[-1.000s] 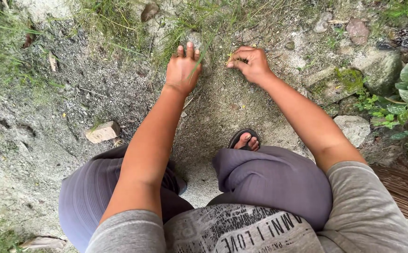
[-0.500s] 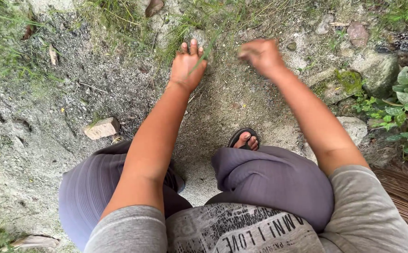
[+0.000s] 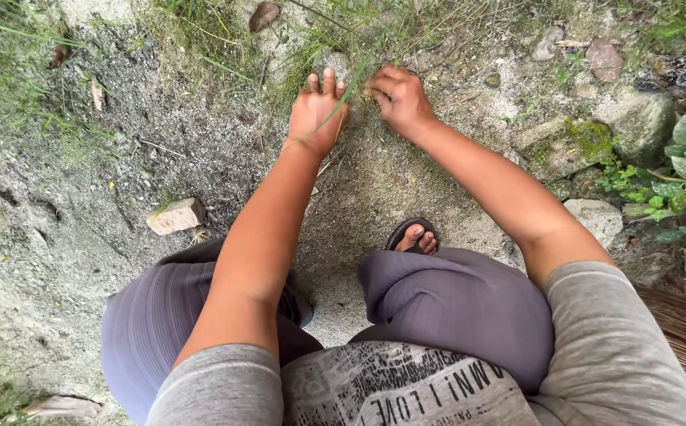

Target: Pulling weeds and grass out of the sandy soil by hand.

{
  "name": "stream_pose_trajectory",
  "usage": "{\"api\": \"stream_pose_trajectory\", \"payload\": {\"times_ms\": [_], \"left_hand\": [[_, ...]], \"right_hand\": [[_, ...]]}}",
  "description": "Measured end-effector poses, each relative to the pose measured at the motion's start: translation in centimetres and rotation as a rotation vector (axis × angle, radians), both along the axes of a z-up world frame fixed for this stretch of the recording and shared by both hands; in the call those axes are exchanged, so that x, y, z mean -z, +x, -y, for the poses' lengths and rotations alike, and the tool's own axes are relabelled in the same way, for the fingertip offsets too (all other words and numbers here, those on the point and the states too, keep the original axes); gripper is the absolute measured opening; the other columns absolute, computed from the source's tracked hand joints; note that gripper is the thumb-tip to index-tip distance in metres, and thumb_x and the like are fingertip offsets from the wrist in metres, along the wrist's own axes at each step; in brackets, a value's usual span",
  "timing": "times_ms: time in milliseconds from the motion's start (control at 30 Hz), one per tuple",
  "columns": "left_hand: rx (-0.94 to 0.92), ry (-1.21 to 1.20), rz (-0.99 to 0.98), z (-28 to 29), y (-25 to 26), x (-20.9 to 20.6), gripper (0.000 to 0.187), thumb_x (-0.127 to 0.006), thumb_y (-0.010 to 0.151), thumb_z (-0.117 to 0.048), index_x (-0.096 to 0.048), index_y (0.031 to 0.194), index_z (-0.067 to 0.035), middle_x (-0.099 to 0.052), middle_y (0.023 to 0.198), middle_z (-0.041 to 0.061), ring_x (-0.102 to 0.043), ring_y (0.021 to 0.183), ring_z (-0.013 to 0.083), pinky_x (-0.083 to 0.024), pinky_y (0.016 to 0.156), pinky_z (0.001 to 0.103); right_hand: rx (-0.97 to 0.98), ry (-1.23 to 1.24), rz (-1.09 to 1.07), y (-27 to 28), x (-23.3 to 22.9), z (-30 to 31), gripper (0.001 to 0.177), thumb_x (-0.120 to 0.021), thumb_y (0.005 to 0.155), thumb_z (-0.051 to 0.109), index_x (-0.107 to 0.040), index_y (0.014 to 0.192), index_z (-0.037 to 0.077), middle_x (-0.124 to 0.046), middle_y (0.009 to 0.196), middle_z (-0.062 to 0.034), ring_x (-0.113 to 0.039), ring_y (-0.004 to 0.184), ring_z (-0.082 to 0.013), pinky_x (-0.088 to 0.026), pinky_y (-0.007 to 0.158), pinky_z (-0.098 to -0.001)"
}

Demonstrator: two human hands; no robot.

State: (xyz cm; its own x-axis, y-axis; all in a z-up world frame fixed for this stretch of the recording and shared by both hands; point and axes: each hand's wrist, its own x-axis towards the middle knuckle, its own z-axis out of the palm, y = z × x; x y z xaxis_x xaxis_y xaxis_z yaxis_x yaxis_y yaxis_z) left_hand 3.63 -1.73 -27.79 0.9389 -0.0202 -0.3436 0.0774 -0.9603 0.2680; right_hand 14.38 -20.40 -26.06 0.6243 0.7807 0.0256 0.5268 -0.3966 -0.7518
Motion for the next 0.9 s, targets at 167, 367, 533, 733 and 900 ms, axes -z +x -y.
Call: {"api": "stream_pose_trajectory", "payload": {"times_ms": [167,367,533,733,900], "left_hand": [[0.075,0.057,-0.001,-0.4,0.2,-1.6,0.042,-0.055,0.096,-0.02,-0.063,0.132,0.0,-0.049,0.15,0.03,-0.057,0.127,0.049,-0.055,0.093,0.051],[0.07,0.033,0.007,-0.4,0.3,-1.2,0.043,-0.056,0.094,-0.022,-0.062,0.132,-0.001,-0.049,0.148,0.029,-0.058,0.125,0.0486,-0.055,0.09,0.051],[0.113,0.075,0.053,-0.3,-0.3,-0.3,0.043,-0.057,0.096,-0.018,-0.063,0.134,0.0,-0.05,0.147,0.032,-0.061,0.122,0.0499,-0.056,0.09,0.05],[0.14,0.108,0.042,-0.5,0.2,-1.3,0.039,-0.053,0.098,-0.013,-0.063,0.133,0.001,-0.049,0.147,0.034,-0.063,0.12,0.0493,-0.057,0.089,0.051],[0.12,0.099,0.006,-0.3,0.4,-1.1,0.037,-0.051,0.101,-0.014,-0.062,0.133,0.002,-0.049,0.148,0.032,-0.061,0.123,0.0497,-0.056,0.09,0.051]], "right_hand": [[0.151,-0.018,-0.244,1.6,0.9,-0.1,0.012,-0.076,0.095,0.004,-0.08,0.106,0.007,-0.076,0.103,-0.009,-0.072,0.093,-0.0215,-0.06,0.088,-0.0364],[0.445,0.189,-0.921,4.7,-0.3,2.8,0.006,-0.071,0.1,0.008,-0.077,0.097,0.01,-0.075,0.093,-0.0059,-0.068,0.078,-0.0126,-0.061,0.071,-0.03],[0.486,0.65,-1.134,8.3,-3.6,6.1,0.009,-0.069,0.103,0.0,-0.073,0.097,0.005,-0.073,0.096,-0.0075,-0.068,0.084,-0.0147,-0.058,0.075,-0.0298],[0.418,0.773,-1.009,10.1,-5.1,10.1,0.014,-0.073,0.105,-0.006,-0.071,0.097,0.005,-0.068,0.088,-0.0057,-0.064,0.075,-0.0137,-0.054,0.07,-0.0274],[0.445,0.461,-0.731,11.4,-7.9,9.8,0.006,-0.069,0.109,0.0,-0.07,0.104,0.002,-0.069,0.091,-0.0052,-0.064,0.076,-0.0128,-0.055,0.065,-0.0259]]}}
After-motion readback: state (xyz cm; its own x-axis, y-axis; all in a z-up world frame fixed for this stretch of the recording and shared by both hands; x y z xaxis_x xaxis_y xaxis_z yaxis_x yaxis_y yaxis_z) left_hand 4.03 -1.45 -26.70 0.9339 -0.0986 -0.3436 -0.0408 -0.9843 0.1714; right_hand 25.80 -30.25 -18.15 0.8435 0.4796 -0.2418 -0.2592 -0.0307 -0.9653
